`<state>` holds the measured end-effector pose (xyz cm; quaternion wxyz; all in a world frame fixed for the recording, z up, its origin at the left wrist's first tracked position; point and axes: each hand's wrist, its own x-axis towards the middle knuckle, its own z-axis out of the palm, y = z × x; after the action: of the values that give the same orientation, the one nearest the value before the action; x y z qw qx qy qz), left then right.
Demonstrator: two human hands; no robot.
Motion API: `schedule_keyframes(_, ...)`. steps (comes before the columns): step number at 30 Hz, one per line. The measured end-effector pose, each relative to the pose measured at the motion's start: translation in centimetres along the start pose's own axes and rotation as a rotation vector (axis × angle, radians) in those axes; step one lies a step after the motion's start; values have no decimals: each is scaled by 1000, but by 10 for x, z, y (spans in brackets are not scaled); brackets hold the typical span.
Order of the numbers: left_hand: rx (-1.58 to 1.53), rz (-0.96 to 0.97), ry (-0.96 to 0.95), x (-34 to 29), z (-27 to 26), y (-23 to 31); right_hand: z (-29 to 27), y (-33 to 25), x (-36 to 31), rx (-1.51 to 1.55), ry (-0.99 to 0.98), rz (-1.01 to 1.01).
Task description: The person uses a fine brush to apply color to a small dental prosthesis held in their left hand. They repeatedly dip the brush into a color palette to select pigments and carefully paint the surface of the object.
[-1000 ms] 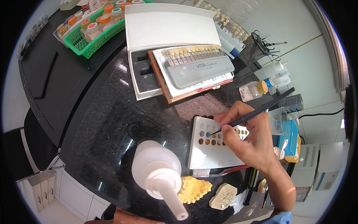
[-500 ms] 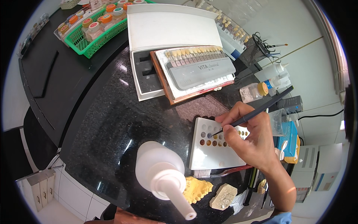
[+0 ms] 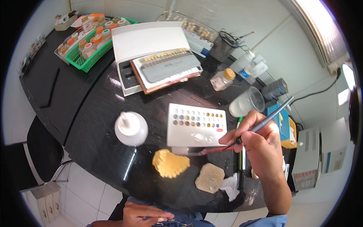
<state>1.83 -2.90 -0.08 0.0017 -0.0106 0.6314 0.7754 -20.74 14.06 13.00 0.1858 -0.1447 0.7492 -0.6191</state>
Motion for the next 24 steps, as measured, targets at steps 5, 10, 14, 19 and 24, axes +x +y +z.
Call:
schedule_keyframes(5, -45, -128, -15, -6, 36, -14, -38, 9, -61, 235, -27, -24)
schedule_keyframes(10, -121, -116, 24, -5, 48, -22, -55, 26, -91, 225, 95, -89)
schedule_keyframes(14, -79, -94, -25, -2, 36, -12, -50, 18, -76, 89, 180, -170)
schedule_keyframes(19, 54, 16, -170, 1, -16, 10, -28, 7, -13, -84, 0, -167)
schedule_keyframes(24, 24, 102, -52, 4, -54, 16, -3, 18, 55, -181, -172, -132)
